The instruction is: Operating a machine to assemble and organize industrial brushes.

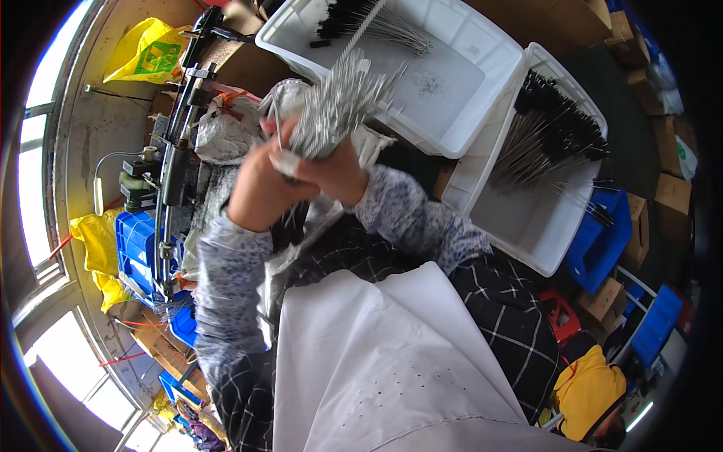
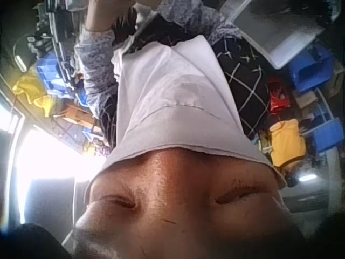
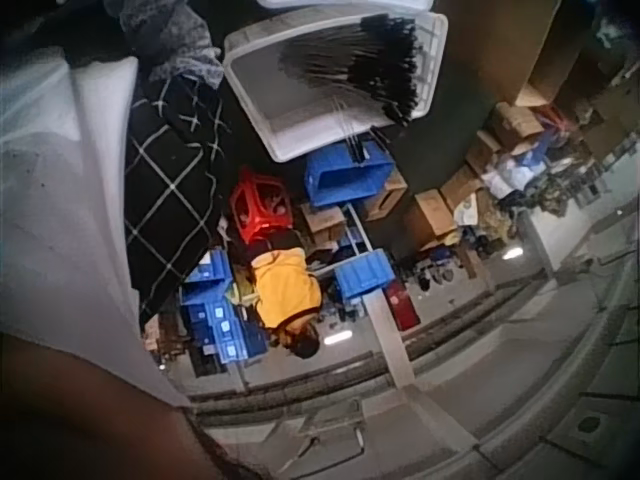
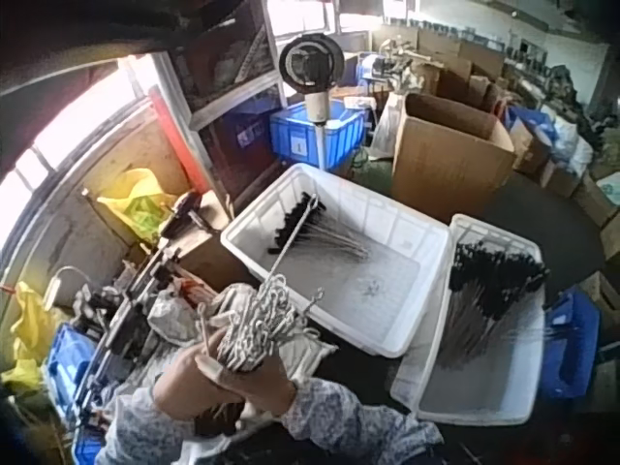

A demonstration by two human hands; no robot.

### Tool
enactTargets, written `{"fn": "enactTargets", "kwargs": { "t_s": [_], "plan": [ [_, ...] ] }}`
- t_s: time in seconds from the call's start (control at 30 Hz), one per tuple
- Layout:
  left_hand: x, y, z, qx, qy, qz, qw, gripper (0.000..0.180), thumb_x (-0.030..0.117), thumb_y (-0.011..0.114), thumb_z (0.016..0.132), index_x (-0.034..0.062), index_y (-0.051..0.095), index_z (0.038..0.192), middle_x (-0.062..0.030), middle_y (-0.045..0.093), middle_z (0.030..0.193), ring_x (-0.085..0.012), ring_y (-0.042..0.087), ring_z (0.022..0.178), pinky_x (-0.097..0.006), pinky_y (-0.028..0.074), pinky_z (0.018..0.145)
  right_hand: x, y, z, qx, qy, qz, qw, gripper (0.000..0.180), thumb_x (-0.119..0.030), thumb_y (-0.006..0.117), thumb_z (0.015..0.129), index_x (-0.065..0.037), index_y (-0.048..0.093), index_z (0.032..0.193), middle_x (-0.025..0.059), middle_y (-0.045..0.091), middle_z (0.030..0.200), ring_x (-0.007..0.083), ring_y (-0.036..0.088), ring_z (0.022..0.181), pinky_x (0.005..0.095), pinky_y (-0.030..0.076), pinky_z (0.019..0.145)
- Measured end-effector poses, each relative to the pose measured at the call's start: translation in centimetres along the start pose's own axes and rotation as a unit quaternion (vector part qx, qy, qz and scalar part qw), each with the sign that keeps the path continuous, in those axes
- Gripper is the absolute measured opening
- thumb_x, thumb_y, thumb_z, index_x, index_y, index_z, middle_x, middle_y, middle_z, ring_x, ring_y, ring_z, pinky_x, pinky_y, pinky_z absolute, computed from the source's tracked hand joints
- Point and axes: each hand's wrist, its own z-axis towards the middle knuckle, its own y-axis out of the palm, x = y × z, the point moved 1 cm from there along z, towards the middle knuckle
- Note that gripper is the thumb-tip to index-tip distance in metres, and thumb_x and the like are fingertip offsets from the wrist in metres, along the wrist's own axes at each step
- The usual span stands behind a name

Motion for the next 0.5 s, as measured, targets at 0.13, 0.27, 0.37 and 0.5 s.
{"fn": "enactTargets", "kwargs": {
  "t_s": [0.13,0.27,0.37,0.5],
  "plan": [
    [3.3,-1.5,7.5,0.087,0.147,-0.062,0.983,0.069,0.015,0.074,0.052,0.0054,0.043,0.114,-0.0123,0.058,0.085,-0.025,0.057,0.082,-0.032,0.045,0.074,-10.1,-0.5,6.4,-0.042,-0.169,-0.008,0.985,0.029,-0.011,0.07,0.058,-0.003,0.055,0.082,0.0053,0.058,0.076,0.0125,0.056,0.07,0.0277,0.047,0.066],
    [6.7,-0.1,14.1,0.028,0.099,-0.177,0.979,0.06,0.021,0.069,0.057,0.0071,0.045,0.11,-0.0085,0.052,0.103,-0.0231,0.046,0.1,-0.035,0.032,0.09,-13.6,-5.5,9.9,-0.072,-0.265,-0.353,0.894,0.018,-0.018,0.063,0.071,-0.007,0.058,0.085,0.008,0.057,0.09,0.0186,0.054,0.087,0.0325,0.041,0.079],
    [0.6,3.8,18.1,0.004,0.192,0.205,0.96,0.075,0.028,0.071,0.055,0.0142,0.036,0.12,-0.0094,0.042,0.12,-0.0224,0.034,0.117,-0.05,0.012,0.097,-8.3,-12.5,12.5,-0.093,-0.235,-0.431,0.866,0.045,-0.015,0.071,0.056,-0.003,0.055,0.096,0.0088,0.058,0.091,0.0205,0.056,0.084,0.0305,0.044,0.076],
    [-4.4,6.6,19.6,-0.149,0.002,0.15,0.977,0.067,0.02,0.062,0.067,0.0109,0.028,0.125,-0.0133,0.041,0.122,-0.0241,0.035,0.118,-0.05,0.017,0.097,-0.2,-21.6,11.2,-0.014,-0.267,-0.594,0.759,0.045,-0.014,0.071,0.055,-0.006,0.053,0.095,0.012,0.056,0.089,0.0286,0.055,0.083,0.0363,0.044,0.073]
  ]
}}
